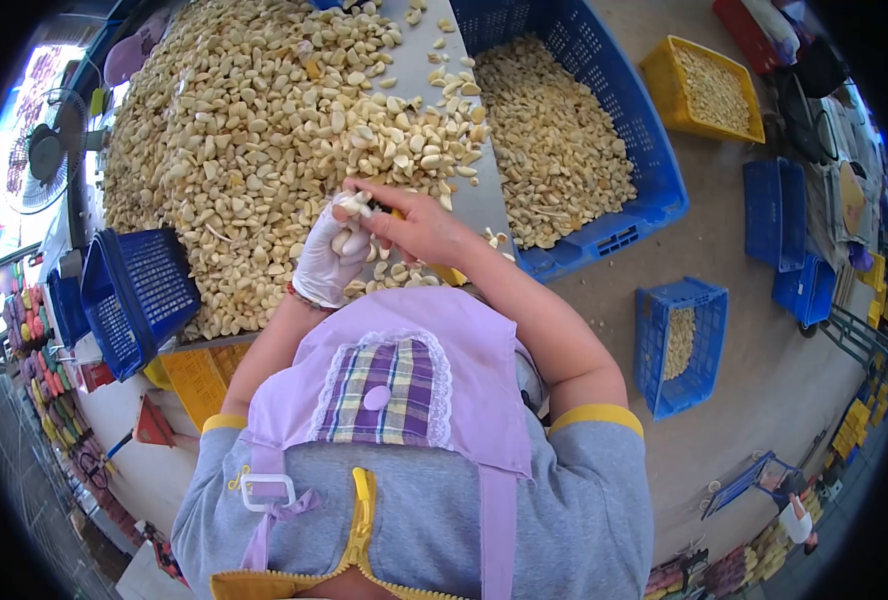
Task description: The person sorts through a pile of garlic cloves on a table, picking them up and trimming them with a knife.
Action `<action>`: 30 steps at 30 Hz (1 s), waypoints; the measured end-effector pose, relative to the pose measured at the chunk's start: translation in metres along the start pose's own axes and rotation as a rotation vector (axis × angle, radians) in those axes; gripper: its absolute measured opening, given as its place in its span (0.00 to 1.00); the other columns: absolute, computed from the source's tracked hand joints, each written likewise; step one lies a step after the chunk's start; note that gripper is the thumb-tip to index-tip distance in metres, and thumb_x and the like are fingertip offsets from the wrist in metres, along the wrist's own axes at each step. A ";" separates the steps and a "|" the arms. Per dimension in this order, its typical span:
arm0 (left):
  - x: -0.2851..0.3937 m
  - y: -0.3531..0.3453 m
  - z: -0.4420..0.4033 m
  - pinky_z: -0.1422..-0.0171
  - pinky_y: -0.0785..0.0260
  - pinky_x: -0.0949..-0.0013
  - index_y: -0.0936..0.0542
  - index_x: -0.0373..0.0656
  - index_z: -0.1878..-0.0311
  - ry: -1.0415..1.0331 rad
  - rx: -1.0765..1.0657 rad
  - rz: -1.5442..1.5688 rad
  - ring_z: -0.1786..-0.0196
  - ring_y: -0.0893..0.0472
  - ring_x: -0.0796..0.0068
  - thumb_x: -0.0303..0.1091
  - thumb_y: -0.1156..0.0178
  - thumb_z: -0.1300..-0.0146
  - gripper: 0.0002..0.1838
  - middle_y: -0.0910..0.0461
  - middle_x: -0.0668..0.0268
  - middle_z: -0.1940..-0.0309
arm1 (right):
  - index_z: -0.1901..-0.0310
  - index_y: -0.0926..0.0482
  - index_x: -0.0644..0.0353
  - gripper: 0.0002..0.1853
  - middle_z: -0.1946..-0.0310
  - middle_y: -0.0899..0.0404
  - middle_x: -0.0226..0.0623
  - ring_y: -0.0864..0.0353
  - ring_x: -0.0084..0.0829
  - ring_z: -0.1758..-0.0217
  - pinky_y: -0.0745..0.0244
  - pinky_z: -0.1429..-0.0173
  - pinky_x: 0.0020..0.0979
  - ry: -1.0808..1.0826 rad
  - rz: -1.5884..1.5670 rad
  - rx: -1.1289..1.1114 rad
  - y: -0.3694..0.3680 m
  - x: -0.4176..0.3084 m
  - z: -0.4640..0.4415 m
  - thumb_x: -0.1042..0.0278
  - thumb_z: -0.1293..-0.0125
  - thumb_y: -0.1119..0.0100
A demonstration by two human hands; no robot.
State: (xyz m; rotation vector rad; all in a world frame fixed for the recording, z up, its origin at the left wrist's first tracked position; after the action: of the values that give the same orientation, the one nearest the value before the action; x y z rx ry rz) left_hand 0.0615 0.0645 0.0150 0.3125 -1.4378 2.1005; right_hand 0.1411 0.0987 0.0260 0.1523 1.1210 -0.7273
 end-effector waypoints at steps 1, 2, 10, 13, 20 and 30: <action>-0.001 0.004 0.001 0.80 0.45 0.82 0.27 0.40 0.56 0.018 -0.067 0.091 0.80 0.35 0.84 0.41 0.36 0.39 0.16 0.25 0.68 0.68 | 0.30 0.41 0.40 0.28 0.78 0.30 0.24 0.35 0.13 0.81 0.35 0.77 0.18 0.012 -0.054 0.011 0.003 0.004 -0.003 0.61 0.31 0.50; 0.001 0.003 0.002 0.80 0.45 0.82 0.27 0.40 0.56 -0.002 -0.063 0.095 0.80 0.35 0.84 0.41 0.36 0.39 0.16 0.25 0.68 0.67 | 0.30 0.41 0.40 0.28 0.77 0.29 0.25 0.35 0.13 0.82 0.35 0.77 0.18 0.025 -0.108 0.021 0.009 0.013 -0.007 0.60 0.30 0.50; 0.026 -0.007 0.010 0.83 0.48 0.84 0.27 0.43 0.51 -0.089 -0.019 -0.029 0.80 0.37 0.88 0.38 0.37 0.38 0.16 0.26 0.69 0.62 | 0.29 0.43 0.42 0.30 0.72 0.27 0.28 0.32 0.14 0.78 0.32 0.75 0.20 0.121 -0.031 -0.020 0.001 -0.012 0.007 0.61 0.31 0.49; 0.026 0.001 0.013 0.81 0.43 0.85 0.23 0.42 0.55 -0.041 -0.042 -0.131 0.76 0.30 0.88 0.37 0.38 0.38 0.13 0.23 0.70 0.66 | 0.28 0.45 0.43 0.33 0.66 0.25 0.29 0.28 0.16 0.72 0.30 0.74 0.21 0.139 0.007 -0.054 -0.009 -0.023 0.010 0.64 0.33 0.47; 0.012 0.005 0.016 0.67 0.29 0.78 0.22 0.43 0.58 -0.044 0.116 -0.154 0.68 0.21 0.81 0.33 0.41 0.40 0.08 0.21 0.70 0.67 | 0.30 0.40 0.47 0.31 0.71 0.24 0.29 0.30 0.15 0.78 0.33 0.75 0.20 0.188 0.102 -0.036 -0.012 -0.009 -0.004 0.69 0.37 0.49; 0.117 0.008 0.114 0.80 0.39 0.84 0.24 0.41 0.65 -0.529 0.305 -0.002 0.76 0.27 0.85 0.30 0.41 0.40 0.04 0.23 0.68 0.67 | 0.32 0.37 0.49 0.27 0.72 0.24 0.31 0.31 0.17 0.80 0.31 0.77 0.20 0.021 0.153 0.172 0.008 0.024 -0.020 0.62 0.32 0.48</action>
State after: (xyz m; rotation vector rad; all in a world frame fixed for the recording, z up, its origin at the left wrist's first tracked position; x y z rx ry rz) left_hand -0.0519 -0.0041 0.1109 1.0526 -1.3736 2.3416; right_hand 0.1365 0.1029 -0.0057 0.3882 1.0538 -0.6857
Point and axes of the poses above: each hand's wrist, its own z-axis away from the middle knuckle, its own y-axis out of the back of the hand, x = y × z, the point moved 9 cm from there along -z, towards the middle knuckle
